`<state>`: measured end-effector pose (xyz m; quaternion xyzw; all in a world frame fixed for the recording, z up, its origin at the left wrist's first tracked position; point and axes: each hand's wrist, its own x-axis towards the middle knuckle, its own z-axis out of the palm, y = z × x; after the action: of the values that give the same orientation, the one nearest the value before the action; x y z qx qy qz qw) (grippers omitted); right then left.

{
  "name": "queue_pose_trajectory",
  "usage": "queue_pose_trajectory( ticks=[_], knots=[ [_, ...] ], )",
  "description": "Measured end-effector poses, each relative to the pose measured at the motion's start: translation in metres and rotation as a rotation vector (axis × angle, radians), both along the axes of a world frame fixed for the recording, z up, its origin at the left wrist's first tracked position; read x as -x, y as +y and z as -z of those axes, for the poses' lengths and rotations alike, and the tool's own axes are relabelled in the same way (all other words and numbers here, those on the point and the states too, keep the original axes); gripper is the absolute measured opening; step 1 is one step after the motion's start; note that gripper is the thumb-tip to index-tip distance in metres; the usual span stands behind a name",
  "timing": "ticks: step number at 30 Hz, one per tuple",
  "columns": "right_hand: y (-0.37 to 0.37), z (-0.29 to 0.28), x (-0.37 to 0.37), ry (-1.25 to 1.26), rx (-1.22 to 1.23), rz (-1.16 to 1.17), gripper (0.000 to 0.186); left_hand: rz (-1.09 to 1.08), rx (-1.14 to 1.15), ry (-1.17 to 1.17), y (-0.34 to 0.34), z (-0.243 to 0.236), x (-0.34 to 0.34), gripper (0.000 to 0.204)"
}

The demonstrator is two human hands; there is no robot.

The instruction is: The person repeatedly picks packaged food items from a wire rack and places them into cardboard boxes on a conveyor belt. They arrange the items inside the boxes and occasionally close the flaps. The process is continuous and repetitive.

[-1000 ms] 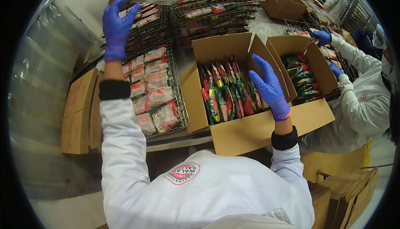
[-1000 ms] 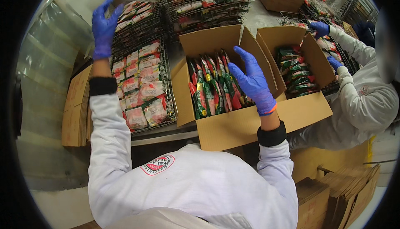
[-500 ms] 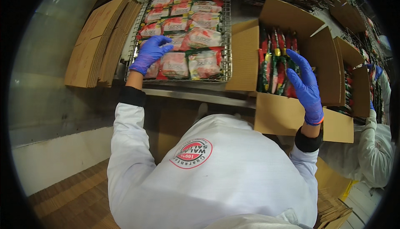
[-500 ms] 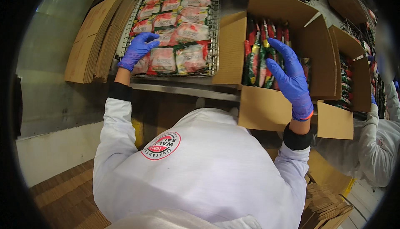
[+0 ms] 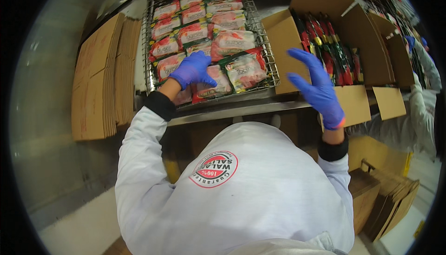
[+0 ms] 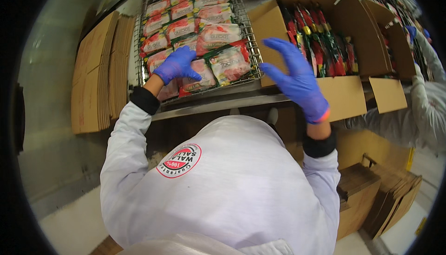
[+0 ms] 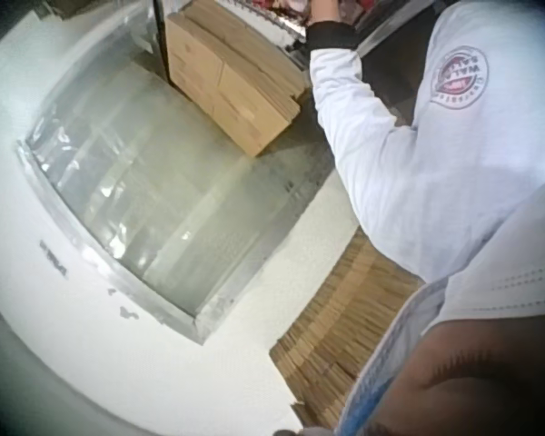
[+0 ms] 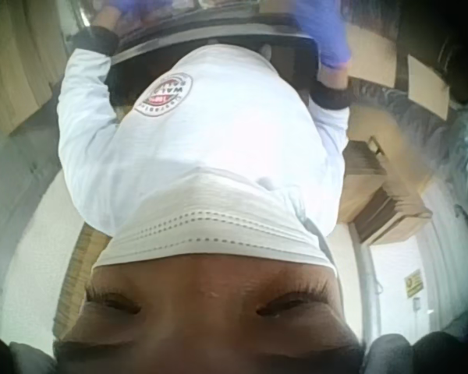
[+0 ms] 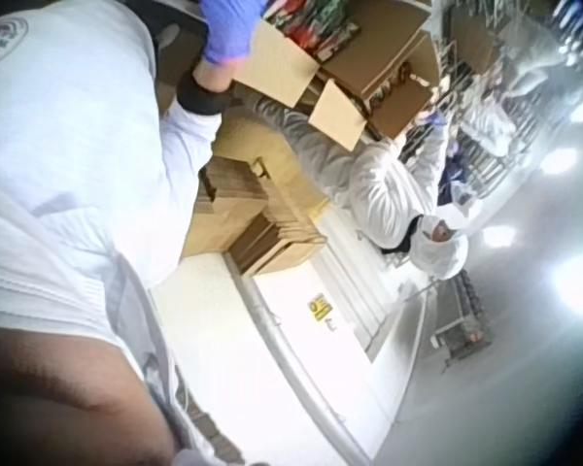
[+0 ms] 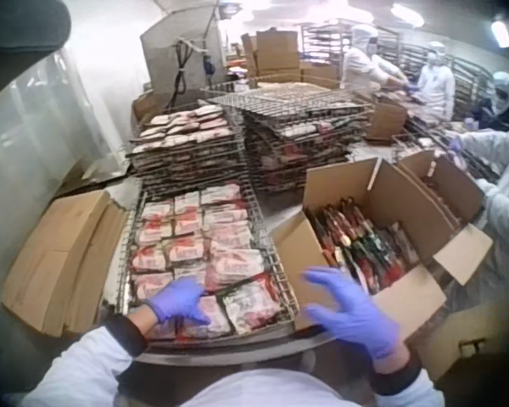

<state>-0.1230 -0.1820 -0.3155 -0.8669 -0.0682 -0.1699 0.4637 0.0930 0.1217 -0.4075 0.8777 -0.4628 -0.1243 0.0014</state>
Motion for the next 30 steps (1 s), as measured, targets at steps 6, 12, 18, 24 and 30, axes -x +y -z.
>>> queue_pose_trajectory(
  ticks=[6,12,18,24,30],
  knots=[
    [0.050,0.063,-0.100,0.161,0.857,-0.162,0.093,-0.077,0.123,0.344,0.006,-0.011,0.006,0.074],
    [0.067,0.070,-0.137,0.548,0.859,-0.431,0.079,-0.439,0.522,0.537,0.069,-0.008,0.014,0.066],
    [0.060,0.060,-0.111,0.432,0.847,-0.425,0.043,-0.930,1.385,0.713,0.115,0.002,0.033,0.044],
    [-0.091,0.007,-0.099,-0.303,0.156,0.289,0.041,-0.981,1.635,0.600,0.090,-0.025,0.051,0.043],
    [-0.277,0.047,-0.121,0.239,0.217,0.836,0.076,-0.657,1.440,0.629,-0.072,-0.091,0.053,0.036]
  ],
)
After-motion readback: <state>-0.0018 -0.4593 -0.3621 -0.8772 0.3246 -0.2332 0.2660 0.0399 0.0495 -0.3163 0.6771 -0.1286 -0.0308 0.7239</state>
